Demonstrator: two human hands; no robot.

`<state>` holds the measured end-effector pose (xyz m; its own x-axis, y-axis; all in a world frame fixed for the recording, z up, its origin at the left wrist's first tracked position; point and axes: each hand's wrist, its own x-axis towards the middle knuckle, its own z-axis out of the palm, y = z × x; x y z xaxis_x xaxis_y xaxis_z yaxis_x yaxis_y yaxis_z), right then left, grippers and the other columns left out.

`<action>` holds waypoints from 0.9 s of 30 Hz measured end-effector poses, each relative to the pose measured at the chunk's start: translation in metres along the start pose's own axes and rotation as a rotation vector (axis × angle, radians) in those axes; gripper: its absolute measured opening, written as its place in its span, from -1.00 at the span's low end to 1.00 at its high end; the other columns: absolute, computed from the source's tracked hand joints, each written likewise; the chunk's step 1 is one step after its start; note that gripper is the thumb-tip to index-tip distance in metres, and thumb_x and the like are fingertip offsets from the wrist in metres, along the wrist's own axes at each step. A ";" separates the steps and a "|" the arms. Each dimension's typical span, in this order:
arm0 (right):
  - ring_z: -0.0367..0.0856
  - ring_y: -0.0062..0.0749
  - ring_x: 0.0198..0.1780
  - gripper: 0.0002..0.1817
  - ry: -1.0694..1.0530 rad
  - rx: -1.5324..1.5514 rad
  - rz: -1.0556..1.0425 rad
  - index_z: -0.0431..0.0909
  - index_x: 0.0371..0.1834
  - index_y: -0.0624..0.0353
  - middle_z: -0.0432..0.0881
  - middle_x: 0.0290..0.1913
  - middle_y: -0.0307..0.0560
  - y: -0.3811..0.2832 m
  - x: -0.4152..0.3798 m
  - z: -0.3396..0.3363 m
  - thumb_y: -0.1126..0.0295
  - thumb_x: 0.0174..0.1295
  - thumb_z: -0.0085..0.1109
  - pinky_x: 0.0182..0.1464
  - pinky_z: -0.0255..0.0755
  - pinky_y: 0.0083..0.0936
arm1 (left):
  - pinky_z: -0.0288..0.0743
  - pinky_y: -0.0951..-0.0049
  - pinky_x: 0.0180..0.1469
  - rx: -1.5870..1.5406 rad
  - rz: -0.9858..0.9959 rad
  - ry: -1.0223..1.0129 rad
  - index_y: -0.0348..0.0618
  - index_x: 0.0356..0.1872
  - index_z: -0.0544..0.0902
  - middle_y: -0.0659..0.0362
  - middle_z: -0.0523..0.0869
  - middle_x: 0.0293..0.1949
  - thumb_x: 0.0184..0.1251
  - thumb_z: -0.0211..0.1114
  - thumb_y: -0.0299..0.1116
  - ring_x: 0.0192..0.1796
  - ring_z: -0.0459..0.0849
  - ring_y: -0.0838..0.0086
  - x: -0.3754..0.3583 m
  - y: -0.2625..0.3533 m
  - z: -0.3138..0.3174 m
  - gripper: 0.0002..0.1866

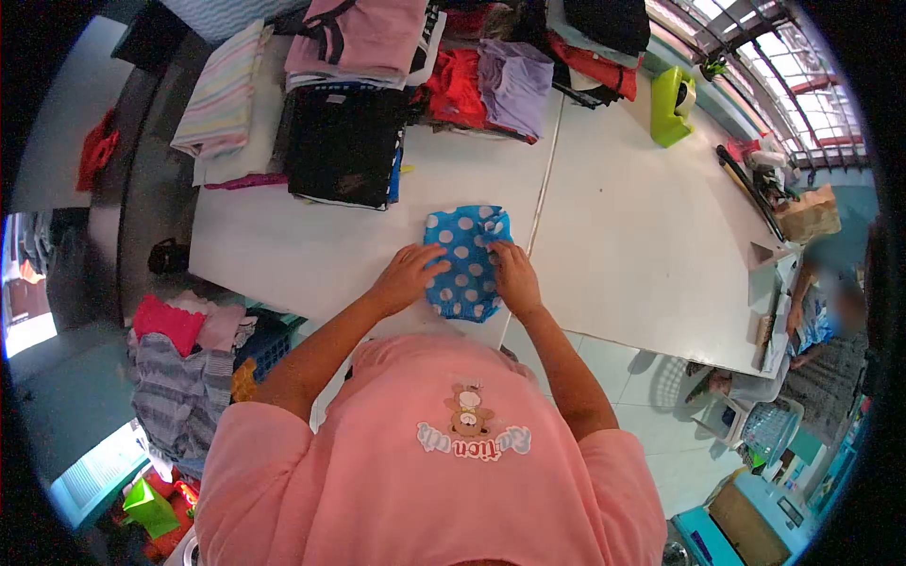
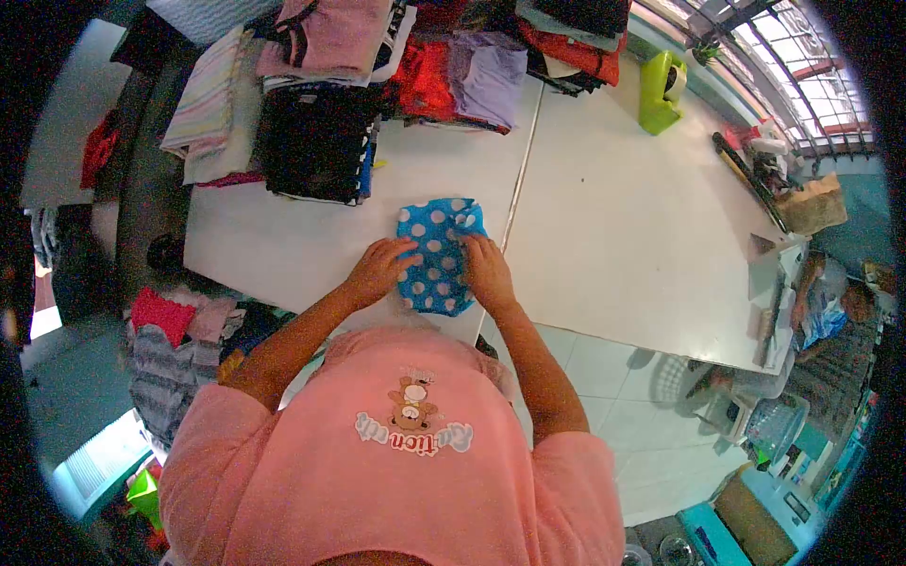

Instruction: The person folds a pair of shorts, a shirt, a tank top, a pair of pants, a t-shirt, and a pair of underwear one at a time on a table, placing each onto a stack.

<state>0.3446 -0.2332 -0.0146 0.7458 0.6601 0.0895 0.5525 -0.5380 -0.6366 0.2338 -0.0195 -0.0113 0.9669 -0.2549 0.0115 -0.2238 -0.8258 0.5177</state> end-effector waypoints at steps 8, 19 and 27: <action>0.03 -0.07 0.33 -0.42 -0.511 -0.114 -0.392 0.36 -0.05 0.16 0.09 0.29 0.05 0.011 -0.007 -0.045 0.24 -0.20 0.32 0.28 0.01 -0.14 | 0.05 0.00 0.22 -0.119 0.216 -0.167 -0.02 0.06 0.34 0.09 0.30 0.18 -0.19 0.38 -0.28 0.25 0.23 0.17 -0.005 0.006 0.001 -0.34; 0.20 -0.17 0.23 -0.72 -0.369 -0.045 -0.257 0.41 -0.16 0.16 0.25 0.20 0.00 0.031 -0.010 -0.020 0.31 0.08 0.08 0.17 0.13 -0.17 | 0.39 0.21 -0.09 -0.361 -0.269 0.031 -0.08 -0.13 0.49 -0.01 0.59 -0.29 0.04 0.18 -0.33 -0.15 0.57 0.19 0.008 0.006 0.025 -0.69; 0.52 -0.46 -0.31 -0.76 -0.076 0.393 0.509 0.46 -0.26 0.23 0.57 -0.35 -0.05 0.015 0.017 -0.011 0.27 0.21 -0.02 -0.23 0.36 -0.57 | 0.42 0.44 -0.24 -0.984 -0.622 0.292 -0.16 0.00 0.34 0.07 0.59 -0.25 0.17 0.19 -0.21 -0.26 0.57 0.41 0.035 -0.015 0.028 -0.57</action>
<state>0.3695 -0.2359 -0.0146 0.8421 0.4165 -0.3427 -0.0509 -0.5712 -0.8193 0.2677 -0.0301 -0.0425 0.8959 0.2803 -0.3446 0.3579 0.0040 0.9337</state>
